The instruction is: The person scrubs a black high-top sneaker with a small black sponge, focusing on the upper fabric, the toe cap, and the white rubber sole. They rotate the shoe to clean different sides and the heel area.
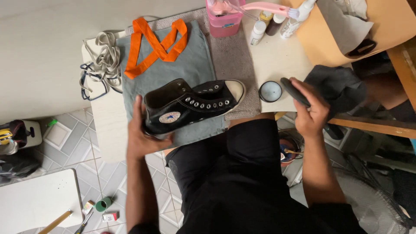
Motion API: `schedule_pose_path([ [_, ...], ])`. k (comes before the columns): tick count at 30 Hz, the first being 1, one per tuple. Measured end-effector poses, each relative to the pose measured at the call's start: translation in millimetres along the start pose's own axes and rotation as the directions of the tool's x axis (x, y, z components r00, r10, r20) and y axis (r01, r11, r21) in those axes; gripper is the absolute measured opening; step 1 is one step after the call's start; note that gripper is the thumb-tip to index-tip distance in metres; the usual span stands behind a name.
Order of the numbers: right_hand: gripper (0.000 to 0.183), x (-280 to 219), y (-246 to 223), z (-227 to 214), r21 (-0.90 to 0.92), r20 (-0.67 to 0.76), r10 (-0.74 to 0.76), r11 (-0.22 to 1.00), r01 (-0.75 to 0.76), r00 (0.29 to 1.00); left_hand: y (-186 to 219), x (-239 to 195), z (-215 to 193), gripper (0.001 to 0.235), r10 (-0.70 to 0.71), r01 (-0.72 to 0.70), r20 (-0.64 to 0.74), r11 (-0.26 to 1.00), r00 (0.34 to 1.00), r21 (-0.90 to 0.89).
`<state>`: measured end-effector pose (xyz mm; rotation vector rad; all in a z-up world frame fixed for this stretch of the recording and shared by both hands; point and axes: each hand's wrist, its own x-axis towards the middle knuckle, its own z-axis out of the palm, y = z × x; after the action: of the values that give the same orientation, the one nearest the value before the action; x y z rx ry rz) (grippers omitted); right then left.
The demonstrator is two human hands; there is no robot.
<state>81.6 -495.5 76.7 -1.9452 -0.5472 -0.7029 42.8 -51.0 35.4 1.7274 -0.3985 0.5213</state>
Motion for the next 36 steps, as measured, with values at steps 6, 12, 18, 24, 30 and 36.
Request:
schedule_pose_path([
  [6,0.032,-11,10,-9,0.120,-0.112,0.164,0.981,-0.150,0.980,13,75,-35,0.115,0.141,-0.205,0.190,0.900,0.972,0.384],
  [12,0.033,-15,-14,15,0.076,-0.015,0.078,0.994,-0.077,0.997,-23,83,-31,0.107,0.088,-0.149,0.140,0.841,0.986,0.521],
  [18,0.032,11,-44,86,0.068,0.144,-0.210,0.977,0.202,0.967,-54,78,-20,0.103,0.039,-0.069,0.108,0.955,0.993,0.289],
  [24,0.045,12,-56,104,0.084,0.324,-0.462,0.883,0.461,0.825,-127,46,-33,0.112,-0.091,0.066,0.066,0.947,0.994,0.315],
  [30,0.045,12,-9,106,0.048,0.335,-0.480,0.868,0.494,0.811,-130,44,-34,0.115,-0.117,0.096,0.054,0.952,0.992,0.289],
  [36,0.048,8,0,106,0.054,0.373,-0.450,0.884,0.465,0.812,-99,55,-26,0.107,-0.052,0.035,0.064,0.971,0.997,0.238],
])
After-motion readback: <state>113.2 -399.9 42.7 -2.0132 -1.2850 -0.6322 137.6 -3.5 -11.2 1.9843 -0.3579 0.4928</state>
